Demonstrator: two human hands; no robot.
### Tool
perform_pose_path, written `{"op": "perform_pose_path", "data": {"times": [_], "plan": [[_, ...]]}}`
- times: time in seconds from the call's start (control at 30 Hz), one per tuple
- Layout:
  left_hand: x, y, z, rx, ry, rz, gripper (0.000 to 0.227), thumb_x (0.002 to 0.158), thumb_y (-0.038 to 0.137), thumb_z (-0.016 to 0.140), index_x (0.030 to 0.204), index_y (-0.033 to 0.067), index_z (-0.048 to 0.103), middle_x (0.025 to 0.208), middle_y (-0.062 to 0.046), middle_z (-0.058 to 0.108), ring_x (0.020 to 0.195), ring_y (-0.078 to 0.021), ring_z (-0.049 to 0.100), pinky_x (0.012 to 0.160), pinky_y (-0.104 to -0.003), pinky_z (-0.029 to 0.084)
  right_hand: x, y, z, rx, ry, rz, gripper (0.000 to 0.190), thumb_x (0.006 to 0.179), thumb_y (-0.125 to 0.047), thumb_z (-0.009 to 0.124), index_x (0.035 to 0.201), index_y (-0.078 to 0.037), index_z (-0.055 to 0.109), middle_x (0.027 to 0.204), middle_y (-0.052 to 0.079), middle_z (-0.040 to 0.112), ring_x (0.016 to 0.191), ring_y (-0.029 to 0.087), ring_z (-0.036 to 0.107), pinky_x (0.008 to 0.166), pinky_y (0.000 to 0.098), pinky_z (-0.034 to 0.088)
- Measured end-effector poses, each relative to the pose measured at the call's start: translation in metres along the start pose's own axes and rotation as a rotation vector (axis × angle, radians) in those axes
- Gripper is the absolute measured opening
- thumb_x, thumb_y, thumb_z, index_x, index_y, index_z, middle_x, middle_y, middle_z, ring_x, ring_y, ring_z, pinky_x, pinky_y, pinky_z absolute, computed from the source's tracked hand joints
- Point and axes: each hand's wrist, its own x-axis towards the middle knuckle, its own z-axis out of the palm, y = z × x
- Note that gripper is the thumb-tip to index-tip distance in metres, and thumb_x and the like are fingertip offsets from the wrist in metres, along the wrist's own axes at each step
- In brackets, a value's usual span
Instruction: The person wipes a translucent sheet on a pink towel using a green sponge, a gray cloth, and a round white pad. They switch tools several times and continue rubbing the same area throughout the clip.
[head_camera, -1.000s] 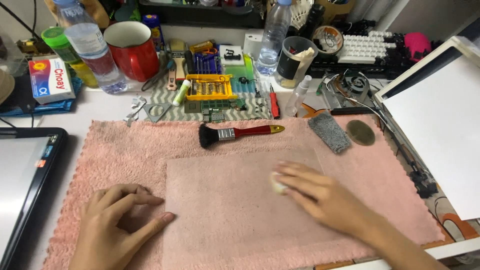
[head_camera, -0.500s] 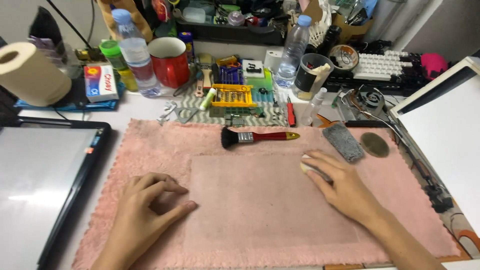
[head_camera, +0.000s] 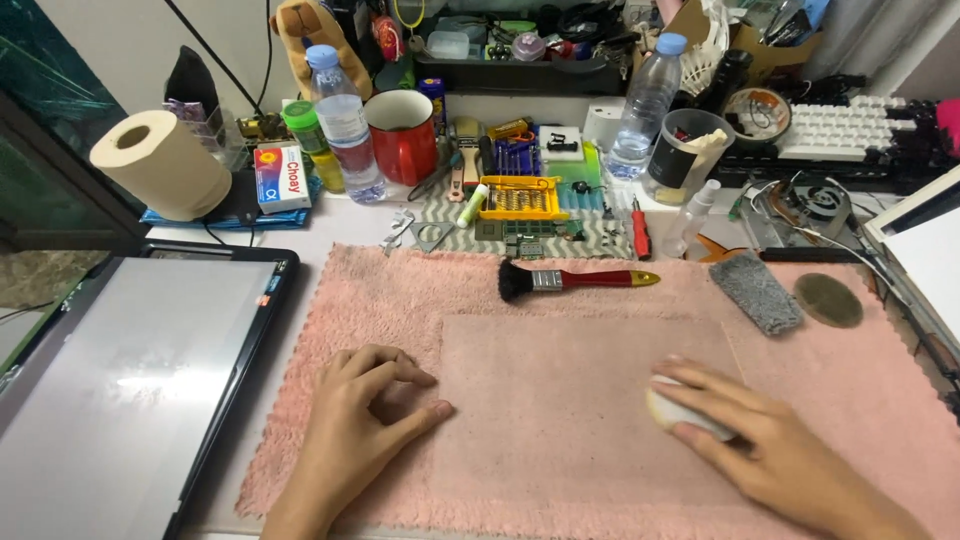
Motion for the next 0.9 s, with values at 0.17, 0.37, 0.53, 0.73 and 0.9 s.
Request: {"op": "perform_pose_path", "data": {"times": [0.17,0.37,0.53,0.73,0.9], "plan": [[0.000,-0.002,0.000,0.008,-0.002,0.011,0.031,0.080,0.055,0.100,0.099,0.0317,0.095,0.118,0.011,0.084,0.114,-0.0193,0.068,0.101,-0.042,0.046,0.013,-0.001,0.007,-0.097,0.023,0.147,0.055,0.105,-0.030,0.068,0.160,-0.023,0.070,0.175,0.001,0.061,0.169,0.024,0.044,0.140,0.0512,0.031],[0.001,-0.003,0.000,0.020,-0.010,0.004,0.033,0.080,0.056,0.099,0.101,0.0319,0.096,0.119,0.010,0.084,0.116,-0.0199,0.068,0.103,-0.043,0.046,-0.012,0.008,0.000,-0.044,-0.041,-0.064,0.053,0.106,-0.021,0.067,0.159,-0.024,0.074,0.174,0.003,0.067,0.166,0.029,0.053,0.139,0.0496,0.035],[-0.001,-0.004,0.001,0.031,0.016,0.055,0.033,0.080,0.056,0.099,0.100,0.0312,0.095,0.118,0.009,0.084,0.113,-0.0203,0.068,0.099,-0.042,0.048,0.012,-0.007,0.006,0.026,0.073,0.128,0.052,0.103,-0.020,0.072,0.154,-0.019,0.077,0.170,0.005,0.068,0.169,0.025,0.049,0.142,0.0441,0.032],[0.001,-0.004,0.001,0.025,0.011,0.040,0.032,0.078,0.055,0.100,0.099,0.0304,0.095,0.116,0.008,0.084,0.114,-0.0192,0.069,0.102,-0.041,0.046,-0.011,0.010,-0.004,-0.014,-0.074,-0.091,0.051,0.107,-0.019,0.065,0.158,-0.023,0.075,0.173,0.003,0.067,0.165,0.029,0.055,0.141,0.0524,0.035],[0.001,0.000,0.001,0.012,0.022,0.064,0.028,0.080,0.049,0.100,0.098,0.0278,0.094,0.113,0.008,0.084,0.115,-0.0184,0.071,0.105,-0.040,0.044,0.024,-0.022,0.011,0.022,-0.048,0.219,0.050,0.109,-0.028,0.066,0.158,-0.029,0.075,0.176,0.002,0.059,0.169,0.023,0.043,0.141,0.0498,0.023]]}}
